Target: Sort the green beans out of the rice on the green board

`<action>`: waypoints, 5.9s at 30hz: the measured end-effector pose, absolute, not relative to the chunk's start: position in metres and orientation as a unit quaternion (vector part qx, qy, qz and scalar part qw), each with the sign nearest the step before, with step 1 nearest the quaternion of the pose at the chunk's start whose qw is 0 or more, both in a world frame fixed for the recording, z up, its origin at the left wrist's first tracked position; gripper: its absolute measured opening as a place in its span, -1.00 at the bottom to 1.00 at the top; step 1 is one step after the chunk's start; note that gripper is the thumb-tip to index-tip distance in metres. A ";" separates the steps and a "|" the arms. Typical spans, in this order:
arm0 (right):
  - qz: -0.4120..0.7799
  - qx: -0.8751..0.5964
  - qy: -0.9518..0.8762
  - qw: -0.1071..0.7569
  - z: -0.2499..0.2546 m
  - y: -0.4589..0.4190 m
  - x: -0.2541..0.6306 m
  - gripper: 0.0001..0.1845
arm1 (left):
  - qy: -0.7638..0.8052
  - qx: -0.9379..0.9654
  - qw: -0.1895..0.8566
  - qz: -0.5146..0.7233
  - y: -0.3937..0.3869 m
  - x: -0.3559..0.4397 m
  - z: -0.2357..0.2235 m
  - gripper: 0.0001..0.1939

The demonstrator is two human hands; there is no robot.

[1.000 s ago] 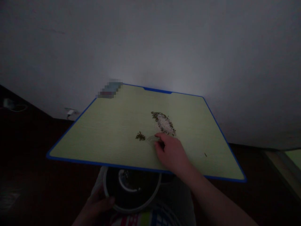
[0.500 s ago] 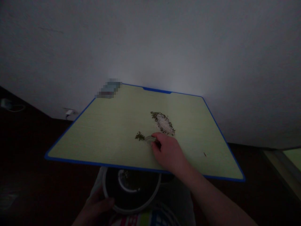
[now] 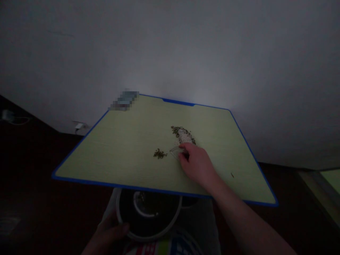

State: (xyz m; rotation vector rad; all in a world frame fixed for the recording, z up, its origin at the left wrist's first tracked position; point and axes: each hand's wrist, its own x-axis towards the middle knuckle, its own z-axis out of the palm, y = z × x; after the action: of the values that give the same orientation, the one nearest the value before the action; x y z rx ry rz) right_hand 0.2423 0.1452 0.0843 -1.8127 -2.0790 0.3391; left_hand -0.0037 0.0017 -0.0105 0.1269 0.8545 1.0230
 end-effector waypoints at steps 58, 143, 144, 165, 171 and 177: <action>0.181 -0.560 -0.789 0.177 0.087 0.147 0.247 -0.72 | 0.395 0.058 0.792 0.462 0.001 -0.004 -0.012 -0.18; 0.150 -0.598 -0.763 0.195 0.081 0.146 0.237 -0.72 | 0.391 0.051 0.789 0.472 -0.001 -0.004 -0.018 -0.19; 0.151 -0.597 -0.763 0.197 0.081 0.145 0.237 -0.72 | 0.391 0.052 0.788 0.472 -0.001 -0.004 -0.018 -0.21; 0.127 -0.598 -0.767 0.192 0.082 0.149 0.229 -0.72 | 0.393 0.054 0.789 0.470 0.000 -0.005 -0.011 -0.12; 0.112 -0.621 -0.752 0.192 0.082 0.153 0.231 -0.70 | 0.403 0.067 0.787 0.462 0.001 -0.005 -0.010 -0.13; 0.123 -0.619 -0.751 0.192 0.082 0.144 0.236 -0.70 | 0.398 0.041 0.785 0.472 0.001 -0.002 -0.008 -0.15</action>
State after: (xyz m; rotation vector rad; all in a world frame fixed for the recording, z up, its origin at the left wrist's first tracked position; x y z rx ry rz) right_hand 0.2360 0.1439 0.0824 -1.7381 -2.1087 0.3440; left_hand -0.0025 0.0015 -0.0082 0.0877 0.8581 1.0186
